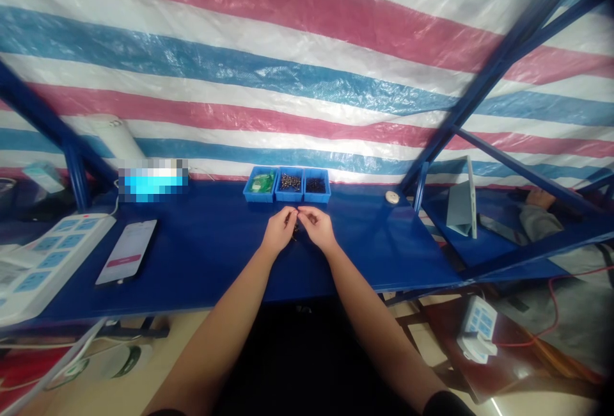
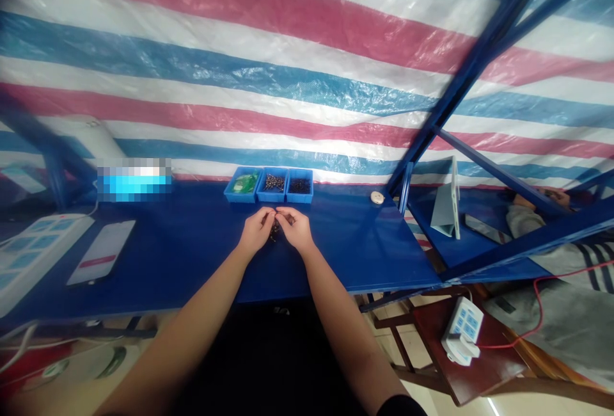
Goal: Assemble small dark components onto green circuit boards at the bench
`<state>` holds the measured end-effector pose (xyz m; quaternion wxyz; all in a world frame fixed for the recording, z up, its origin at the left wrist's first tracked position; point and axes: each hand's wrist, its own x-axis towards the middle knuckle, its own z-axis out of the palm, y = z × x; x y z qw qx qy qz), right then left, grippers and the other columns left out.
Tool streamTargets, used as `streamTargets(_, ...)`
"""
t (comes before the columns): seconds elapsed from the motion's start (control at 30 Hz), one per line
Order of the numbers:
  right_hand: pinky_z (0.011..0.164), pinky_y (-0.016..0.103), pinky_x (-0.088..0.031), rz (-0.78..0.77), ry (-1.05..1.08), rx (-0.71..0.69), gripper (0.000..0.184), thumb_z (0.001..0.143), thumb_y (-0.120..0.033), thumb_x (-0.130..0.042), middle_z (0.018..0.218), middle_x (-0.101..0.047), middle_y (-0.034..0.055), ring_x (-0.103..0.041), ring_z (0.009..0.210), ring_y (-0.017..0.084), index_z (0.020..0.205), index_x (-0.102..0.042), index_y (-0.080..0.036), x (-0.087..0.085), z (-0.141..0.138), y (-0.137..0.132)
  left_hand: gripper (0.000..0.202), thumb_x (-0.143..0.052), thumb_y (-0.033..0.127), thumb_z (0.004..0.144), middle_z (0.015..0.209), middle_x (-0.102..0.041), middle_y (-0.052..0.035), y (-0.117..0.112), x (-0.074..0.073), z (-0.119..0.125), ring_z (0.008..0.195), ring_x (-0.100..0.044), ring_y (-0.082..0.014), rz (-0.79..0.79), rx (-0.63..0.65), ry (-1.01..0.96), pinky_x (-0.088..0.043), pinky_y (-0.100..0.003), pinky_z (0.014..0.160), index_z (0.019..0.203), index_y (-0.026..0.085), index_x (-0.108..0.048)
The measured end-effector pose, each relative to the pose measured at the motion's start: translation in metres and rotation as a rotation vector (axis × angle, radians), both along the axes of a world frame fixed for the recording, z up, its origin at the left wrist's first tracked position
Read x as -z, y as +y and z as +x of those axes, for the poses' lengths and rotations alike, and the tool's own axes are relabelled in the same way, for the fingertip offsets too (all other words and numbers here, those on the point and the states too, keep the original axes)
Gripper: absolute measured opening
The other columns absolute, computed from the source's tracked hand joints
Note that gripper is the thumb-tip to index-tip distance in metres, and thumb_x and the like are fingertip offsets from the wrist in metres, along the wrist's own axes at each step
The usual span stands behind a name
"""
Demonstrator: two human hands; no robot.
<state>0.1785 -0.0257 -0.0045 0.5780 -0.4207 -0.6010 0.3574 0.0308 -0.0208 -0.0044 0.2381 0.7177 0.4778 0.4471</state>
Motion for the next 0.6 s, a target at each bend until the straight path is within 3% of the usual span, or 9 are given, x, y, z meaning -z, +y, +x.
streamTargets(0.3, 0.071, 0.031, -0.057, -0.017, -0.005, 0.039, 0.030, 0.084, -0.041, -0.064, 0.089, -0.074, 0.0062, -0.068, 0.074, 0.018, 0.103, -0.072, -0.020, 0.0017, 0.0025, 0.0012, 0.026, -0.050, 0.041, 0.092, 0.078, -0.068, 0.0003, -0.0017, -0.0006, 0.0019, 0.068, -0.064, -0.0145, -0.020, 0.011, -0.094, -0.049, -0.025, 0.067, 0.107, 0.022, -0.061)
streamTargets(0.6, 0.069, 0.030, -0.056, -0.007, 0.008, 0.011, 0.030, 0.083, -0.040, -0.065, 0.087, -0.074, 0.0060, -0.067, 0.072, 0.017, 0.103, -0.072, -0.019, 0.0001, 0.0018, -0.0007, 0.024, -0.046, 0.040, 0.094, 0.077, -0.066, 0.0014, -0.0024, -0.0031, 0.0010, 0.066, -0.062, -0.0128, -0.018, 0.038, -0.063, -0.047, -0.023, 0.064, 0.099, 0.022, -0.062)
